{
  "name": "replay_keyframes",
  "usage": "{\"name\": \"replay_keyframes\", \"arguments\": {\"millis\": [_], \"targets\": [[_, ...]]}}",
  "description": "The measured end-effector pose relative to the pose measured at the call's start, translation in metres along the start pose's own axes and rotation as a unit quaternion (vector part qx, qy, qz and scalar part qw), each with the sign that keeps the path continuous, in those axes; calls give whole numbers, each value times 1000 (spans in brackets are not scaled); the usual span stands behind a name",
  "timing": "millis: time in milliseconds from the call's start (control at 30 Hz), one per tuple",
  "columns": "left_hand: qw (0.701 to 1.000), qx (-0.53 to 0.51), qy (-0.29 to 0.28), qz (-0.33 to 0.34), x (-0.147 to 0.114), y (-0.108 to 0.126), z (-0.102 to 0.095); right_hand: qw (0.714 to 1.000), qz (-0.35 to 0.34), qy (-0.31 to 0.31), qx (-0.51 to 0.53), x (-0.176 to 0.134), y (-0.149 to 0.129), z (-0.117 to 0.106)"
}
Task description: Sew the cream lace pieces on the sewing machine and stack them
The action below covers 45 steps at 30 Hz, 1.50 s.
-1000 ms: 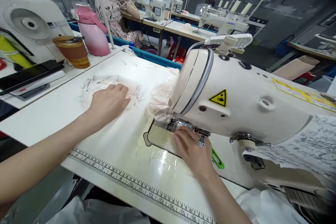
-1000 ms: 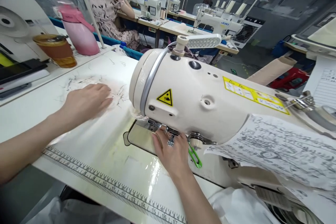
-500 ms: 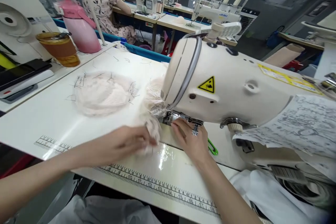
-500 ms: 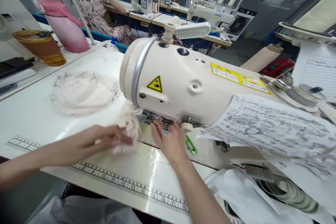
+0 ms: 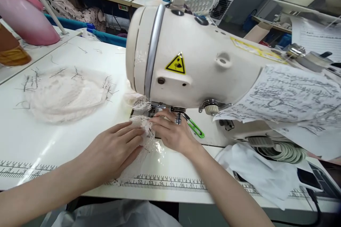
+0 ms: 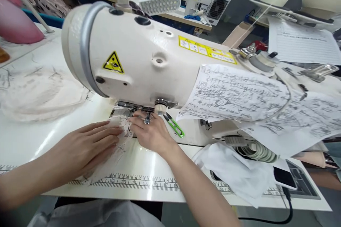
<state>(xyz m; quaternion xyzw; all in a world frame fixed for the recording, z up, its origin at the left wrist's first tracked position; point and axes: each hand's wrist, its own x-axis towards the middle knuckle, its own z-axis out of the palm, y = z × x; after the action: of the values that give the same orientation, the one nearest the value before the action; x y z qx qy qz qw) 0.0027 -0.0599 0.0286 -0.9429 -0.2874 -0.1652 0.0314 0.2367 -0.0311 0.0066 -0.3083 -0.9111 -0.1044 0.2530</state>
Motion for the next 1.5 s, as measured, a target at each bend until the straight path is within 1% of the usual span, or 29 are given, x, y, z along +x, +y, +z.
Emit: {"name": "replay_keyframes", "arguments": {"millis": [100,167,267,333,433,600,767,900,1100,1200,1300,1400,1500], "targets": [[999,18,27,-13,6,-5,9,1000,21,-13,-5,-2,2,0],[999,30,31,-19,8,-9,19,999,33,-33,-13,-3,4,0],[999,36,30,-10,12,-18,30,994,70,-70,-33,-3,6,1],[999,34,37,-5,15,-24,33,991,92,-88,-41,-4,7,2],[998,38,42,-1,21,-30,33,988,106,-99,-43,-4,7,3],[998,33,52,-12,26,-34,36,983,126,-118,-55,-4,6,3],[998,30,58,-17,26,-34,39,983,128,-105,-76,-4,4,2],[998,44,53,-13,26,-34,39,980,138,-119,-83,-4,4,4],[998,29,50,-21,24,-34,41,982,119,-109,-96,-5,5,6],[997,8,59,-39,24,-34,42,981,122,-117,-94,-5,6,6],[997,20,58,-36,26,-35,41,981,116,-127,-91,-6,7,7],[998,40,54,-23,28,-35,40,983,116,-115,-85,-7,9,10],[998,31,53,-30,30,-35,39,986,111,-93,-80,-9,10,13]]}}
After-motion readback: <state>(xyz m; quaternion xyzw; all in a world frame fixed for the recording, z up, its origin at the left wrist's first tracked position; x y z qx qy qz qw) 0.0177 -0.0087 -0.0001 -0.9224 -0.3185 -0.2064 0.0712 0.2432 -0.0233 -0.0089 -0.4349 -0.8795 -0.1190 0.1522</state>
